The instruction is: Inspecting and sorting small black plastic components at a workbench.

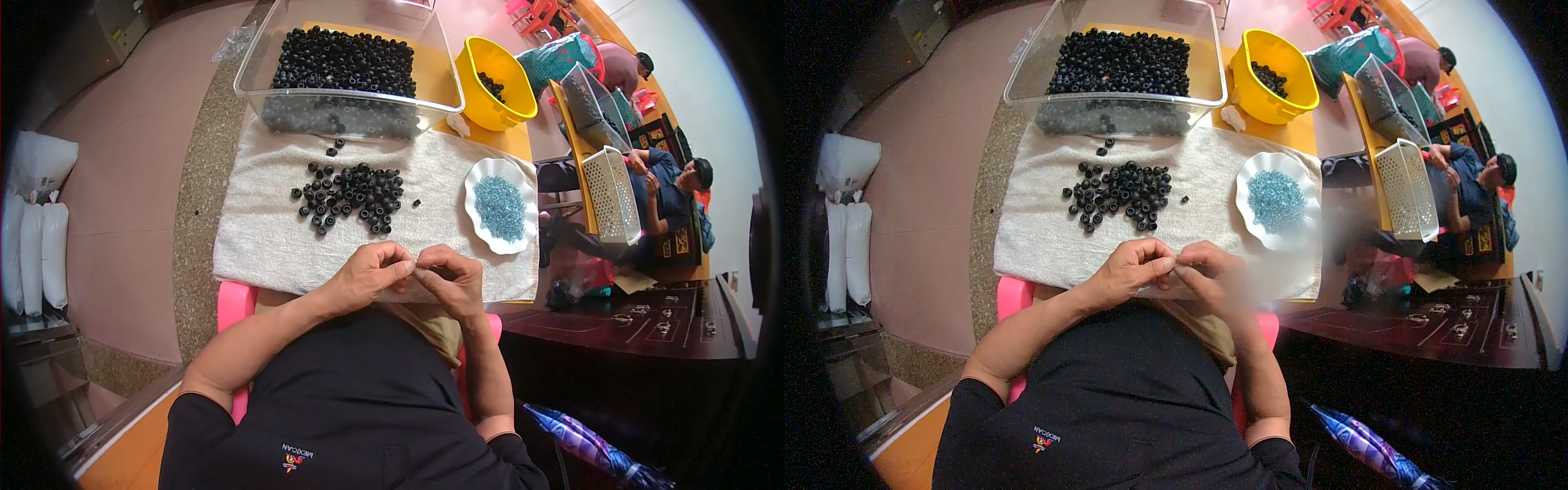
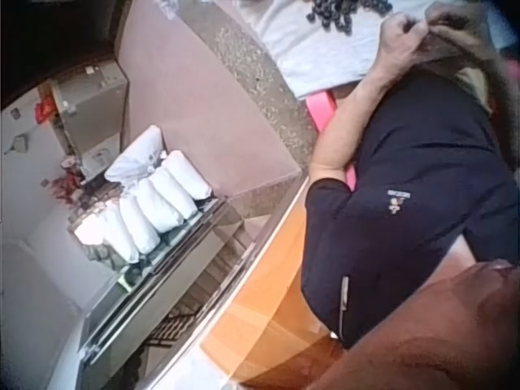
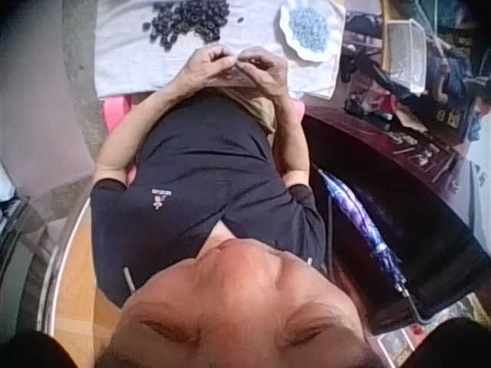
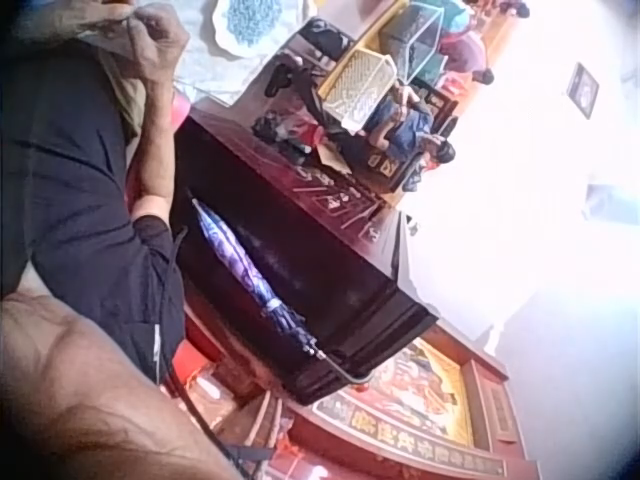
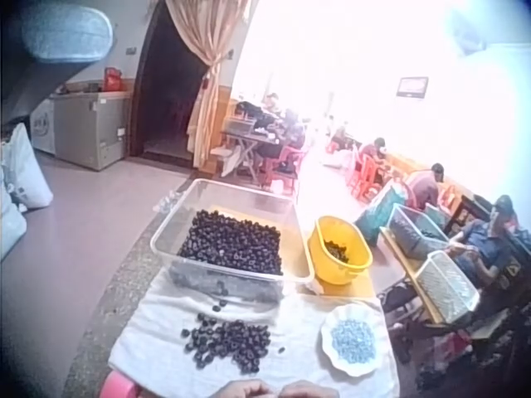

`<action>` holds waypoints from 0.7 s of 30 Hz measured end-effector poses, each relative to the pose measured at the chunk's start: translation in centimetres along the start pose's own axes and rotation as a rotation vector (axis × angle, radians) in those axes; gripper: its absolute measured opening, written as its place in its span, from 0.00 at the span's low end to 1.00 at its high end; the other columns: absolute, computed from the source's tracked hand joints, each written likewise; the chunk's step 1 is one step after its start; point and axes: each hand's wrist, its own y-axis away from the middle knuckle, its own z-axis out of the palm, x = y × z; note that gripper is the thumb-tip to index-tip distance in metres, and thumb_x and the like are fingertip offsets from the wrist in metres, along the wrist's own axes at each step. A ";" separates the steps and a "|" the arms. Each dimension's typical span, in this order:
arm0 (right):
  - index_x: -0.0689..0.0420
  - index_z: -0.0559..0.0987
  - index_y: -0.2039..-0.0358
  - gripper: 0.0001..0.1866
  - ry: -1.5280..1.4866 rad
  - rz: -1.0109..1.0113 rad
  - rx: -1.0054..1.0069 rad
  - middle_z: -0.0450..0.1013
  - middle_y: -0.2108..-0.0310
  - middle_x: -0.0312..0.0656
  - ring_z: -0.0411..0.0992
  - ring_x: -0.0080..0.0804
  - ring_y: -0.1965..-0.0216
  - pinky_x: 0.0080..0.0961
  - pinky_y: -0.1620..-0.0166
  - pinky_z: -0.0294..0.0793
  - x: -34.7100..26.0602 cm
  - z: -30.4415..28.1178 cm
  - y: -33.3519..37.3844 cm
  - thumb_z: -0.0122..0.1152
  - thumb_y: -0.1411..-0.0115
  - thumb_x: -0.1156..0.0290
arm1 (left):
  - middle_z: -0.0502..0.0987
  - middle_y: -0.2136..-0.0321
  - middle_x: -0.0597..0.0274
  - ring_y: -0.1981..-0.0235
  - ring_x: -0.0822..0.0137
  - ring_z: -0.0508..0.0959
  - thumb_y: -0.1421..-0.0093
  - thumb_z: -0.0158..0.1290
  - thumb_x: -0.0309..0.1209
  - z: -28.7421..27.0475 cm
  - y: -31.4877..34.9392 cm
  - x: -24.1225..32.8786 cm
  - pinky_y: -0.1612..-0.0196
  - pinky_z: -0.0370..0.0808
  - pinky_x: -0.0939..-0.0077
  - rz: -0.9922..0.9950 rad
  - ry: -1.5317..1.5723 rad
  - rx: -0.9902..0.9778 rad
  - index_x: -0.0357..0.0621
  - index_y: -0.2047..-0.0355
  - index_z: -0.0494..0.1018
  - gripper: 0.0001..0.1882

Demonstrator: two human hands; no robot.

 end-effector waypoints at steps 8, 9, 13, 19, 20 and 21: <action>0.64 0.79 0.64 0.06 -0.142 -0.005 0.001 0.76 0.65 0.41 0.73 0.25 0.61 0.22 0.56 0.72 0.4 0.0 -0.2 0.63 0.43 0.79 | 0.75 0.68 0.66 0.68 0.77 0.75 0.33 0.51 0.34 0.2 0.1 0.1 0.63 0.75 0.80 0.005 -0.003 0.019 0.36 0.59 0.72 0.11; 0.64 0.79 0.64 0.06 -0.142 -0.005 0.001 0.76 0.65 0.41 0.73 0.25 0.61 0.22 0.56 0.72 0.3 0.0 -0.1 0.63 0.43 0.79 | 0.75 0.68 0.66 0.68 0.77 0.75 0.33 0.51 0.33 0.3 0.2 0.2 0.63 0.75 0.80 0.007 -0.011 0.032 0.36 0.59 0.72 0.11; 0.65 0.80 0.61 0.08 -0.105 0.225 0.031 0.79 0.67 0.40 0.75 0.23 0.65 0.21 0.58 0.74 -1.0 0.2 0.0 0.61 0.39 0.76 | 0.75 0.68 0.65 0.68 0.77 0.75 0.33 0.51 0.33 0.7 0.4 0.4 0.62 0.75 0.80 0.037 -0.036 0.038 0.36 0.59 0.71 0.11; 0.66 0.80 0.61 0.08 -0.164 0.223 0.015 0.80 0.68 0.40 0.76 0.22 0.66 0.19 0.58 0.76 -0.8 0.1 0.1 0.61 0.38 0.74 | 0.76 0.72 0.64 0.70 0.76 0.74 0.34 0.51 0.30 1.4 0.6 0.0 0.65 0.74 0.78 0.129 -0.156 0.137 0.34 0.62 0.72 0.09; 0.66 0.80 0.61 0.08 -0.131 0.218 0.006 0.79 0.67 0.40 0.76 0.22 0.65 0.19 0.58 0.75 -0.8 0.0 0.1 0.61 0.38 0.75 | 0.76 0.73 0.63 0.70 0.75 0.75 0.35 0.51 0.30 1.4 0.6 0.0 0.65 0.74 0.78 0.145 -0.212 0.161 0.34 0.63 0.72 0.09; 0.66 0.80 0.61 0.08 -0.131 0.218 0.006 0.79 0.67 0.40 0.76 0.22 0.65 0.19 0.58 0.75 -0.7 0.0 0.1 0.61 0.38 0.75 | 0.76 0.73 0.62 0.70 0.75 0.75 0.35 0.51 0.30 1.3 0.6 0.0 0.65 0.74 0.77 0.161 -0.267 0.185 0.34 0.63 0.72 0.09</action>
